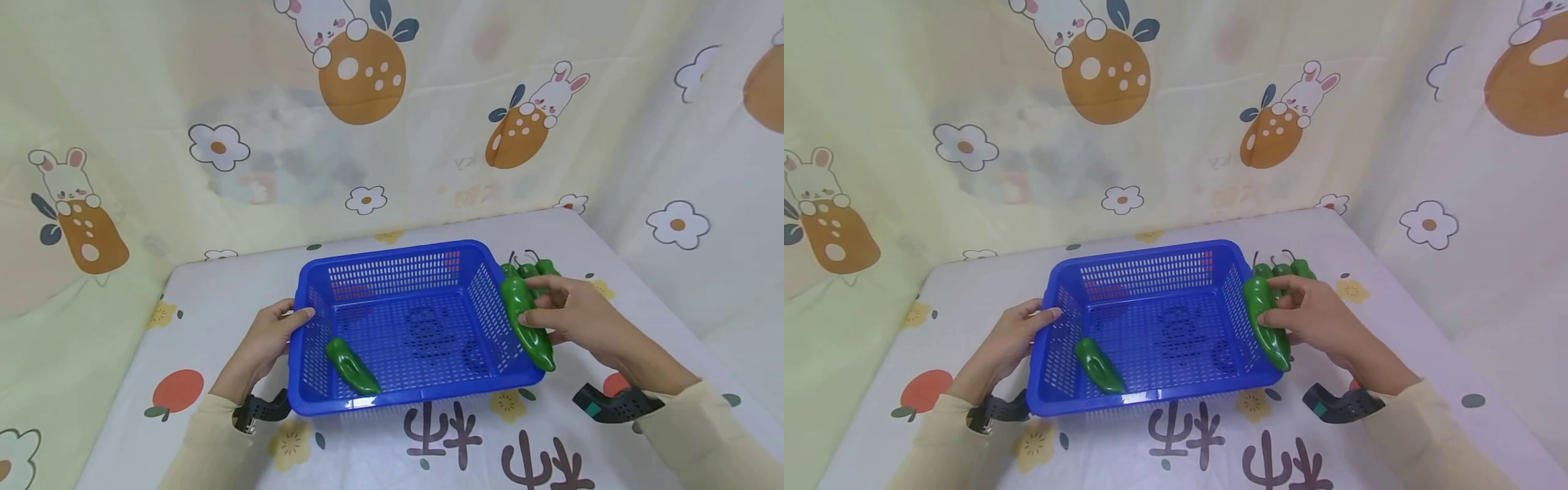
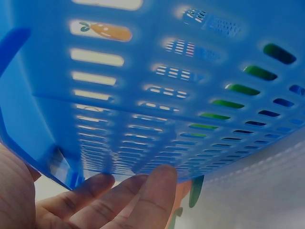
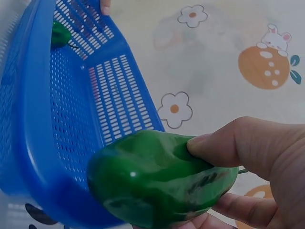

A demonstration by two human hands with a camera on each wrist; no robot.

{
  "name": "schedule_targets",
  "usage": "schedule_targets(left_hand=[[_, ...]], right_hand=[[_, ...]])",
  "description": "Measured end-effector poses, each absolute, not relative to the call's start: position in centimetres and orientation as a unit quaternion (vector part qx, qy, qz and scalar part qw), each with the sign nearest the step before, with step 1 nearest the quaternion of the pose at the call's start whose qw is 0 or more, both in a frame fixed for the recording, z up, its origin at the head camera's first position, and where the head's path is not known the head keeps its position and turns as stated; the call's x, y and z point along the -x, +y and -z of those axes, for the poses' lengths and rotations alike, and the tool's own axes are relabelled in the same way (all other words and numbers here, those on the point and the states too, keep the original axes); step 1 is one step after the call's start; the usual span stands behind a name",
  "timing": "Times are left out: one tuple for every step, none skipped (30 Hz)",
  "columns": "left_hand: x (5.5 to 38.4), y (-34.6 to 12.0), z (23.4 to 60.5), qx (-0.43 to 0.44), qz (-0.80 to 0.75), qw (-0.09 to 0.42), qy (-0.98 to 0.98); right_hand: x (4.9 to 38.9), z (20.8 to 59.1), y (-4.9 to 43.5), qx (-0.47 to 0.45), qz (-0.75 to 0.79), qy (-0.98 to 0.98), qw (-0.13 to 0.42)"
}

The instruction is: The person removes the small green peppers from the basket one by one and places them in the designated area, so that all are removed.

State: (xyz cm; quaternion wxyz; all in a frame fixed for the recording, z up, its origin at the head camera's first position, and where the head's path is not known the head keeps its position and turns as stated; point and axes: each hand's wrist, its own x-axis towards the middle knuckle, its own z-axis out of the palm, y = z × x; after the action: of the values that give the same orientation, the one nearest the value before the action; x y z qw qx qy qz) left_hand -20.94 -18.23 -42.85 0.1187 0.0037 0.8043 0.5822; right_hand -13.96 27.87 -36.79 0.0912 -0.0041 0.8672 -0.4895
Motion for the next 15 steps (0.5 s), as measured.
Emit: schedule_targets(left_hand=[[20.9, -18.2, 42.8, -0.004, -0.582, 0.119, 0.804], [20.9, -18.3, 42.8, -0.004, -0.583, 0.12, 0.804], [20.9, -18.3, 42.8, -0.004, -0.583, 0.12, 0.804], [21.0, -18.3, 42.8, -0.005, -0.584, 0.12, 0.803], [21.0, -18.3, 42.8, -0.005, -0.584, 0.12, 0.803], [21.0, -18.3, 42.8, -0.007, -0.585, 0.12, 0.802], [21.0, -18.4, 42.8, -0.008, -0.585, 0.119, 0.802], [21.0, -18.4, 42.8, -0.009, -0.586, 0.119, 0.802], [21.0, -18.4, 42.8, -0.01, -0.586, 0.119, 0.801], [21.0, -18.4, 42.8, -0.01, -0.586, 0.119, 0.801], [21.0, -18.3, 42.9, -0.011, -0.587, 0.119, 0.801], [21.0, -18.3, 42.9, -0.011, -0.587, 0.12, 0.8], [21.0, -18.3, 42.9, -0.011, -0.588, 0.12, 0.8], [21.0, -18.3, 42.9, -0.011, -0.589, 0.12, 0.799], [21.0, -18.3, 42.9, -0.012, -0.589, 0.12, 0.799]], right_hand=[[13.9, 36.8, 28.1, 0.0, 0.488, 0.868, 0.09], [13.9, 36.9, 28.2, -0.004, 0.487, 0.869, 0.088], [13.8, 36.9, 28.4, -0.007, 0.485, 0.87, 0.085], [13.8, 37.0, 28.6, -0.01, 0.484, 0.871, 0.082], [13.7, 37.1, 28.8, -0.012, 0.482, 0.873, 0.08], [13.7, 37.2, 28.9, -0.015, 0.48, 0.874, 0.078], [13.6, 37.3, 29.1, -0.016, 0.48, 0.874, 0.076], [13.6, 37.4, 29.3, -0.018, 0.478, 0.875, 0.074], [13.5, 37.5, 29.4, -0.018, 0.476, 0.876, 0.072], [13.4, 37.6, 29.6, -0.018, 0.475, 0.877, 0.071], [13.3, 37.6, 29.8, -0.02, 0.475, 0.877, 0.071], [13.2, 37.7, 30.0, -0.022, 0.476, 0.876, 0.07], [13.1, 37.8, 30.3, -0.023, 0.478, 0.875, 0.07], [13.0, 37.9, 30.5, -0.023, 0.477, 0.876, 0.07], [12.9, 38.0, 30.7, -0.026, 0.479, 0.874, 0.071]])
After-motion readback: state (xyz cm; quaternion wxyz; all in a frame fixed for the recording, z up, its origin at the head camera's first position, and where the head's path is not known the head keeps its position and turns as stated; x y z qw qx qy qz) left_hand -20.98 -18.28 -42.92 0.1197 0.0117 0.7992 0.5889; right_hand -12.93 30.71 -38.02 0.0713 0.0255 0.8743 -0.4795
